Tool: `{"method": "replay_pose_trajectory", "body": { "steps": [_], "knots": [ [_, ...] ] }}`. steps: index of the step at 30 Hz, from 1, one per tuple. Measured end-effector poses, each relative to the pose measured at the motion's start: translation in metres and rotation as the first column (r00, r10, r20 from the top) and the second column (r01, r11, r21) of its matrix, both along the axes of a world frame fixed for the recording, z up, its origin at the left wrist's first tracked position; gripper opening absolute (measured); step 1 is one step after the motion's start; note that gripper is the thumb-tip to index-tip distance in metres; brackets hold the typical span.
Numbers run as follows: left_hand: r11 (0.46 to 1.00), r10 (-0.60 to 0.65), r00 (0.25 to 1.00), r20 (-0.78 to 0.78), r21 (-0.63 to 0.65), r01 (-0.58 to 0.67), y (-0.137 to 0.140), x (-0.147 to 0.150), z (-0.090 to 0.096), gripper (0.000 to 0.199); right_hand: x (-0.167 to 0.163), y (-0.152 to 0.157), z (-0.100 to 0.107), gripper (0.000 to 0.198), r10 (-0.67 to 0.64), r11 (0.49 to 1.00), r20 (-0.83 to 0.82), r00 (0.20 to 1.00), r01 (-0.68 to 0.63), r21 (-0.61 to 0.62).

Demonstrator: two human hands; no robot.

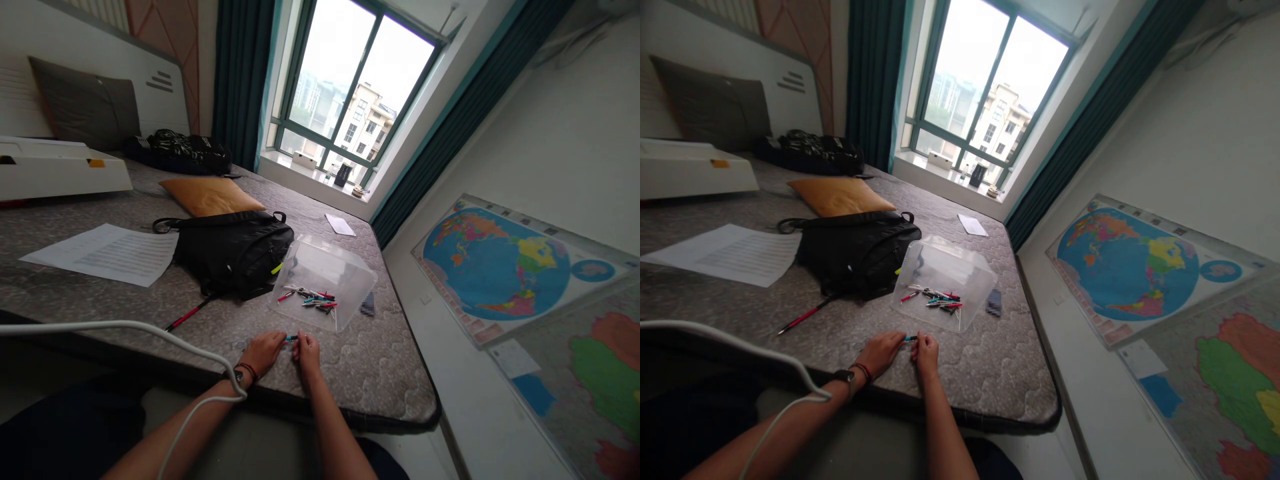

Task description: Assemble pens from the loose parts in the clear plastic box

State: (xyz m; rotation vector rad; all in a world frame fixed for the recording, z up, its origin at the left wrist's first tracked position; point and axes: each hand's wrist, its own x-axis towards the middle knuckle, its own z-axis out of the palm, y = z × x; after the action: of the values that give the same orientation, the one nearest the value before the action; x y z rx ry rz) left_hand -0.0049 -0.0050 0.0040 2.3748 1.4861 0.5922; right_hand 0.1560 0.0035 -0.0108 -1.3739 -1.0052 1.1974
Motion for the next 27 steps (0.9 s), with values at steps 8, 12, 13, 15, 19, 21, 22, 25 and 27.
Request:
{"method": "replay_pose_trajectory", "body": {
  "steps": [8, 12, 13, 15, 19, 21, 22, 25, 27],
  "knots": [
    [0.996, 0.006, 1.000, -0.012, -0.087, -0.007, -0.0025, -0.0007, 0.0038, 0.036, -0.0007, 0.0001, 0.0009, 0.044, 0.031, 0.999, -0.016, 0.999, -0.031, 0.018],
    [0.995, 0.009, 1.000, -0.004, -0.096, -0.009, -0.0031, -0.0005, 0.0044, 0.037, -0.0011, 0.0005, 0.0004, 0.045, 0.042, 0.999, -0.025, 0.999, -0.042, 0.004],
    [0.995, 0.007, 1.000, -0.004, -0.096, -0.008, -0.0029, -0.0004, 0.0042, 0.036, -0.0012, 0.0008, 0.0001, 0.045, 0.044, 0.999, -0.029, 0.999, -0.044, 0.001],
    [0.994, 0.007, 1.000, -0.014, -0.104, -0.009, -0.0022, -0.0001, 0.0034, 0.036, -0.0014, 0.0013, -0.0003, 0.046, 0.046, 0.999, -0.033, 0.998, -0.046, -0.007],
    [0.990, 0.000, 0.999, -0.044, -0.142, -0.006, -0.0009, 0.0002, 0.0022, 0.036, -0.0017, 0.0013, 0.0012, 0.048, 0.048, 0.999, -0.031, 0.998, -0.049, -0.012],
    [0.990, -0.007, 0.999, -0.047, -0.142, 0.000, -0.0006, 0.0000, 0.0020, 0.038, -0.0014, 0.0004, 0.0028, 0.048, 0.051, 0.999, -0.034, 0.998, -0.052, -0.008],
    [0.991, -0.012, 0.999, -0.043, -0.135, 0.006, -0.0005, -0.0001, 0.0020, 0.038, -0.0011, -0.0002, 0.0037, 0.048, 0.057, 0.998, -0.038, 0.998, -0.057, -0.008],
    [0.993, -0.015, 1.000, -0.018, -0.119, 0.013, -0.0005, -0.0002, 0.0020, 0.038, -0.0004, -0.0019, 0.0056, 0.052, 0.090, 0.995, -0.059, 0.994, -0.092, -0.036],
    [0.992, -0.013, 1.000, -0.004, -0.126, 0.012, -0.0008, 0.0000, 0.0023, 0.037, -0.0005, -0.0025, 0.0061, 0.057, 0.116, 0.991, -0.051, 0.992, -0.120, -0.067]
  ]
}}
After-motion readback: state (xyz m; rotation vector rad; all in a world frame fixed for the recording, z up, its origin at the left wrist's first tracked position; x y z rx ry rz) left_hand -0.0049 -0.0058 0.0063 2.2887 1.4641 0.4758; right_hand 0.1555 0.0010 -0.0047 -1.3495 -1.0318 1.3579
